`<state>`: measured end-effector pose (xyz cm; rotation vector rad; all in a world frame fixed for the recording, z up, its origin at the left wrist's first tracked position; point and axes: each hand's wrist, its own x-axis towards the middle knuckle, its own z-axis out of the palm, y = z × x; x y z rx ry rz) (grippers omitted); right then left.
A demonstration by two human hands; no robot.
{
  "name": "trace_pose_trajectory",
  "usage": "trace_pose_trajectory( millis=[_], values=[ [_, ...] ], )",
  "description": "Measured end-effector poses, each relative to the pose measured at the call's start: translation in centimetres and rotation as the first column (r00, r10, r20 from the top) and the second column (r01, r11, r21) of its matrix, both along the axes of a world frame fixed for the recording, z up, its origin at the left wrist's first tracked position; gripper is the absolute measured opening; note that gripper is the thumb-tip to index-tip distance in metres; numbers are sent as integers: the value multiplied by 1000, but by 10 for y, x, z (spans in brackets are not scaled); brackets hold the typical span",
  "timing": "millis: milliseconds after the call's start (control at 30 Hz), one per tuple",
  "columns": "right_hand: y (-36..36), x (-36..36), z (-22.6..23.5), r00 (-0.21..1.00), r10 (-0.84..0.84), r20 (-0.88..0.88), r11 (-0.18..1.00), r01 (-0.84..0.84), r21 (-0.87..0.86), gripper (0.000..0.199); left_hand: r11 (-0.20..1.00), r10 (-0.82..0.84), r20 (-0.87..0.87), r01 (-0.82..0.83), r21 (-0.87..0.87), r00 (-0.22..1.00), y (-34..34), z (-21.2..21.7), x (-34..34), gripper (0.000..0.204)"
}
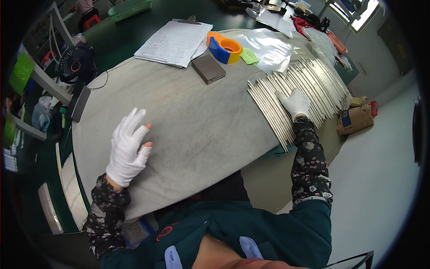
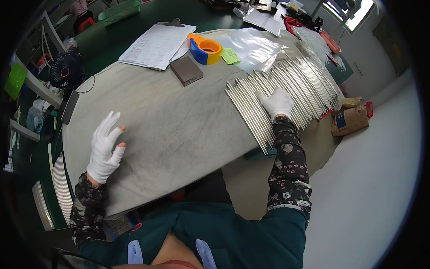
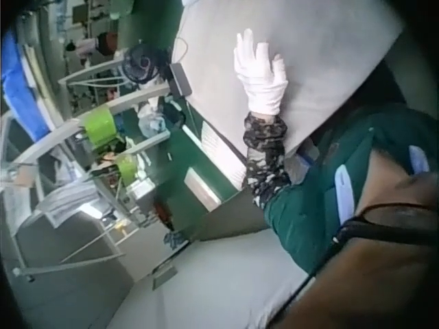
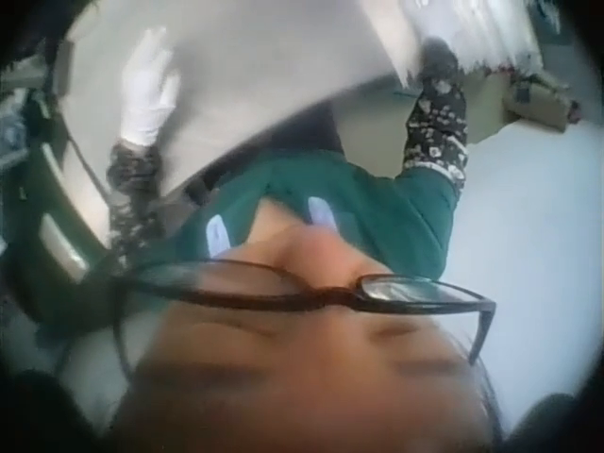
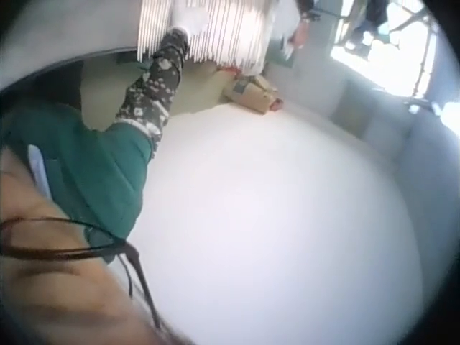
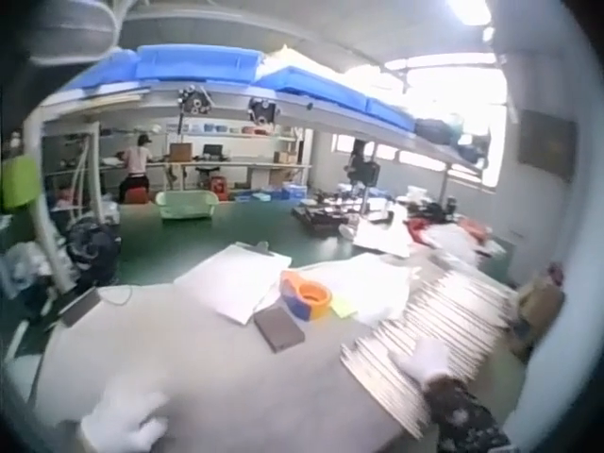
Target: Aligning a large set of metal rods on a workbench and polishing them with a sanding block.
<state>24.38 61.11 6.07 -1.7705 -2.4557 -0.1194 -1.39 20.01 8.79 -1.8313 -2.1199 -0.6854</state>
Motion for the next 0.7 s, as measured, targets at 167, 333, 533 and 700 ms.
trace_pose_trajectory(
  millis=[167,333,533,700],
  values=[
    [-20,2,0,996,86,7,996,-86,33,73,952,-305,100,302,41,947,76,-10,47,27],
    [-54,-6,2,982,182,-52,983,-183,-28,73,878,-474,178,478,21,862,111,-26,73,28],
    [-118,-28,12,938,324,-122,932,-339,-132,67,794,-525,277,580,-182,805,114,-30,87,45],
    [-176,-50,6,829,507,-237,810,-552,-198,62,923,-291,129,314,-221,948,70,-49,87,68]
  ],
)
